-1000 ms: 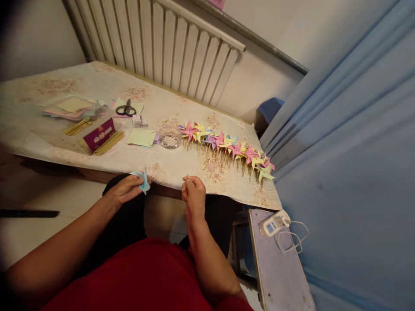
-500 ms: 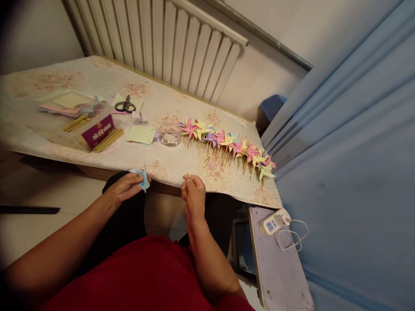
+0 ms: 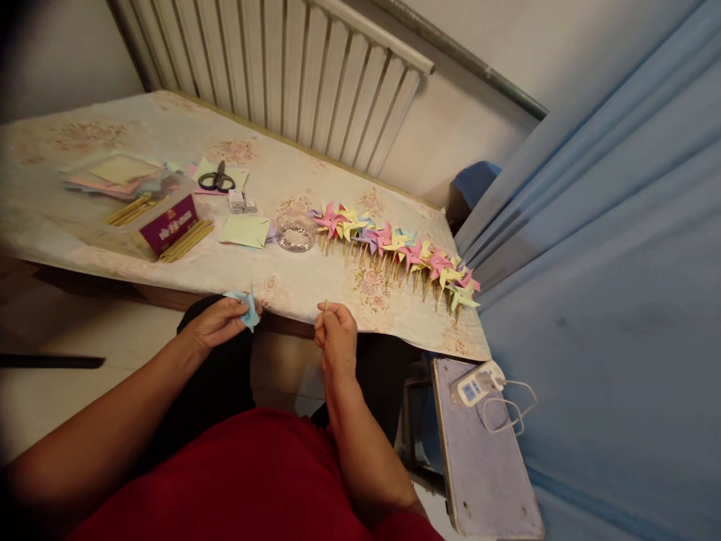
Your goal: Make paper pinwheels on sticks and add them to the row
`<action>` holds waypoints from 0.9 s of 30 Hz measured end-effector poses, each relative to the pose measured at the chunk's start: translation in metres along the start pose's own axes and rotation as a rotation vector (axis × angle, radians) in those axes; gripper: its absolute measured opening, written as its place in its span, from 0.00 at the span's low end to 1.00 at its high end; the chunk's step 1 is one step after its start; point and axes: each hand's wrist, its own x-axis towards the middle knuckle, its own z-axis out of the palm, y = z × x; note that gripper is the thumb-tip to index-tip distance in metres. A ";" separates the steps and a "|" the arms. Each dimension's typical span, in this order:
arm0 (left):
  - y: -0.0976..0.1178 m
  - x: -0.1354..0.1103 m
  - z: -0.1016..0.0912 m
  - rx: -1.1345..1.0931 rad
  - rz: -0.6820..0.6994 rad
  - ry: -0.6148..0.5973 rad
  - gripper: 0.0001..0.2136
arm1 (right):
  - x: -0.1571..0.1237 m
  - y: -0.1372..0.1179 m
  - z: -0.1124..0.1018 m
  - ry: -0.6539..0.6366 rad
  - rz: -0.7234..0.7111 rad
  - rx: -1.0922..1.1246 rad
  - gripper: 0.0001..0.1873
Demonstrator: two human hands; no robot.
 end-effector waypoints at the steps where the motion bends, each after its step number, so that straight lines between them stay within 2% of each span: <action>1: 0.000 0.000 0.000 0.002 0.000 0.001 0.13 | 0.000 0.000 0.000 0.002 0.002 -0.002 0.10; 27: -0.001 0.001 0.000 0.007 -0.005 0.027 0.12 | 0.000 0.001 -0.003 0.035 0.002 -0.042 0.10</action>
